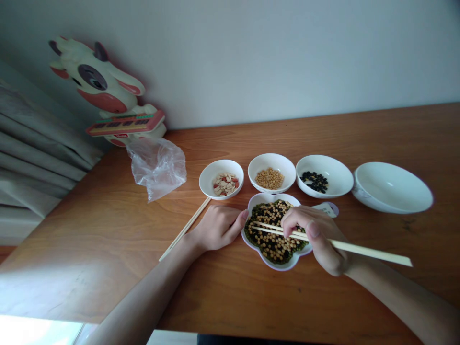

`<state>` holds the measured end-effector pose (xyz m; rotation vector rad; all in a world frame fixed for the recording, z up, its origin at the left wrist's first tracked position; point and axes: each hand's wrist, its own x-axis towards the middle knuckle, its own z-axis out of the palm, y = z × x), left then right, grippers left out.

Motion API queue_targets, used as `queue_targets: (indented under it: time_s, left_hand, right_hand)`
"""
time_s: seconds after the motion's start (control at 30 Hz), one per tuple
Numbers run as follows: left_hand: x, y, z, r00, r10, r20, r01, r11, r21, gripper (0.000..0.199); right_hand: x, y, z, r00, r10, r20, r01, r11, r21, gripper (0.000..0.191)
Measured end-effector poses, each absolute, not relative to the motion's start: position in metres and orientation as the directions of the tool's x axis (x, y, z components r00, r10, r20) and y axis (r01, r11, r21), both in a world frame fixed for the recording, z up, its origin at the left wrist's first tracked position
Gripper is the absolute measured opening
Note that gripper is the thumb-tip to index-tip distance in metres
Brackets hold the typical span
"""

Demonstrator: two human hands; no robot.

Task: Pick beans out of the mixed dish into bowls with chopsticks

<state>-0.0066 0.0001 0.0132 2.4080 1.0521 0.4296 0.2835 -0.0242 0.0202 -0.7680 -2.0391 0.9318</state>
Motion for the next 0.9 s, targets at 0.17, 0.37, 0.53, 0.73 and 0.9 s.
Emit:
queue_targets:
  time_s: [0.17,0.37,0.53,0.73,0.9]
  left_hand:
    - [-0.0055,0.0002,0.0142,0.656,0.748,0.100,0.597,-0.596,0.537,0.052]
    - [-0.0052,0.0000,0.0159,0.658,0.745,0.110,0.596,-0.604,0.530,0.052]
    - [-0.0051,-0.0001,0.0170,0.663,0.743,0.094,0.594,-0.599,0.537,0.052]
    - [-0.0047,0.0003,0.0170,0.665,0.741,0.099,0.582,-0.597,0.552,0.051]
    - [-0.0046,0.0001,0.0174,0.661,0.742,0.111,0.582,-0.601,0.548,0.051]
  right_hand:
    - [0.2817,-0.0243,0.0212,-0.532,0.754,0.386,0.192,0.551,-0.812,0.048]
    - [0.2798,-0.0238,0.0204,-0.522,0.742,0.420,0.185,0.579,-0.794,0.041]
    - [0.2789,-0.0237,0.0221,-0.535,0.705,0.466,0.168,0.629,-0.759,0.035]
    - [0.2792,-0.0247,0.0181,-0.506,0.714,0.484,0.190,0.640,-0.745,0.036]
    - [0.2796,-0.0255,0.0158,-0.486,0.729,0.481,0.157,0.615,-0.773,0.039]
